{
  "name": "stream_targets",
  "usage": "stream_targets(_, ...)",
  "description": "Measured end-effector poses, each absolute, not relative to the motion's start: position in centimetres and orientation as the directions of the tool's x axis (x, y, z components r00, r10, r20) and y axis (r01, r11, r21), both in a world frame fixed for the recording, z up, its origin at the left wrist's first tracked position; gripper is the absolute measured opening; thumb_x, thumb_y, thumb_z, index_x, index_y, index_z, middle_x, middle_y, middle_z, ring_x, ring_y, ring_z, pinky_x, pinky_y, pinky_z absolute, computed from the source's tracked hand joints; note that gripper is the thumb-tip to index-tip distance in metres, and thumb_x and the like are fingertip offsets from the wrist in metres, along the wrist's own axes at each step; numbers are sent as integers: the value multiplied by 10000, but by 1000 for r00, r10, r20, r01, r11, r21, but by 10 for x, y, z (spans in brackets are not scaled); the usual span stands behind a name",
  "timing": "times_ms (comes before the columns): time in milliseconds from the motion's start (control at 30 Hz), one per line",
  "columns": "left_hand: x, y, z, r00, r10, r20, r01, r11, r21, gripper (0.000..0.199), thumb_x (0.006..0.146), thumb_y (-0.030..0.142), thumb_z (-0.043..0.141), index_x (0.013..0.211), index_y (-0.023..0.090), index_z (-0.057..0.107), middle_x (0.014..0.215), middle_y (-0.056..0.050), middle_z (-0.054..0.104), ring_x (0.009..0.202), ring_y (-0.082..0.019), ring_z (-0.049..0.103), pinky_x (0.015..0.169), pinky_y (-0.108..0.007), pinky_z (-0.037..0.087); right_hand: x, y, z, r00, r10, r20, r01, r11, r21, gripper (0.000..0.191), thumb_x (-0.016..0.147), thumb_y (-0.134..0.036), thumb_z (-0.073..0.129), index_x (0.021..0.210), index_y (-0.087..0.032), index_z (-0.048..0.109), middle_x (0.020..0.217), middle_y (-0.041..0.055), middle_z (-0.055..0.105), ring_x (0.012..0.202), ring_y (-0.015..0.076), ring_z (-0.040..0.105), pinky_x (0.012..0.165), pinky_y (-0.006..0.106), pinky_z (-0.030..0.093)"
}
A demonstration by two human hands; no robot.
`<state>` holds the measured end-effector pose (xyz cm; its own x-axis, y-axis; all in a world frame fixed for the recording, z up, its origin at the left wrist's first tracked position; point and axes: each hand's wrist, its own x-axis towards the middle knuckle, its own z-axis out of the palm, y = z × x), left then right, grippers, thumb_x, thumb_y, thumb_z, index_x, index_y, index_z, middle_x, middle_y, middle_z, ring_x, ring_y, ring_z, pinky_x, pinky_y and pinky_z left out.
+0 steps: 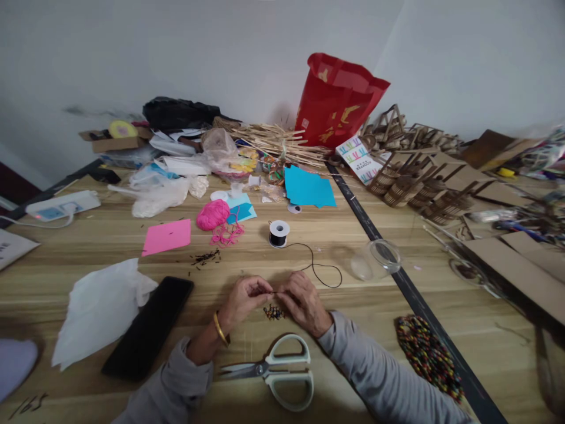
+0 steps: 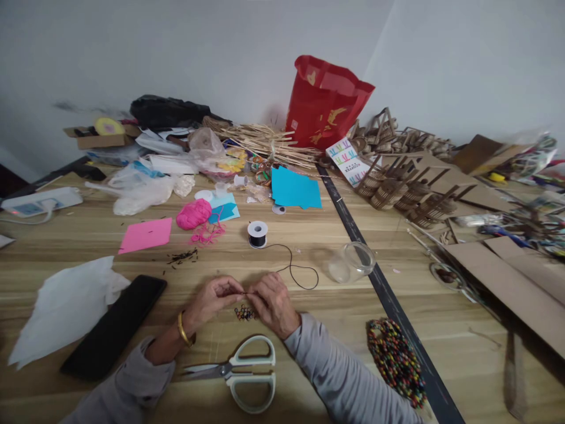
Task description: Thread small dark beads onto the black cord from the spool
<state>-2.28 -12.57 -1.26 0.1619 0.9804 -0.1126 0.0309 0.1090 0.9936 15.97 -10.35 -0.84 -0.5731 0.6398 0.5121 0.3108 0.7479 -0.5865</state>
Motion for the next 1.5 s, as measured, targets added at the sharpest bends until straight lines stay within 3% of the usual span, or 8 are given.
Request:
stream_targets(1033,-24,-125,-18,169,982,-85,61,76,995,119,646,193,676,726,108,652,679,-36,662,636,-135,571,618,-239,441,158,-103,-10,-575,622,532,282,761,-584,126,892,-224,472,830,-176,571,725,38,567,716,164,494,746,341,390)
stream_targets(1500,-22,-126,-15,167,980,-110,23,108,994,149,626,206,700,726,114,639,685,-32,668,641,-136,585,624,-242,451,156,-103,-9,-551,617,562,206,753,-625,180,890,-309,489,763,-186,524,672,21,559,671,155,502,760,337,405)
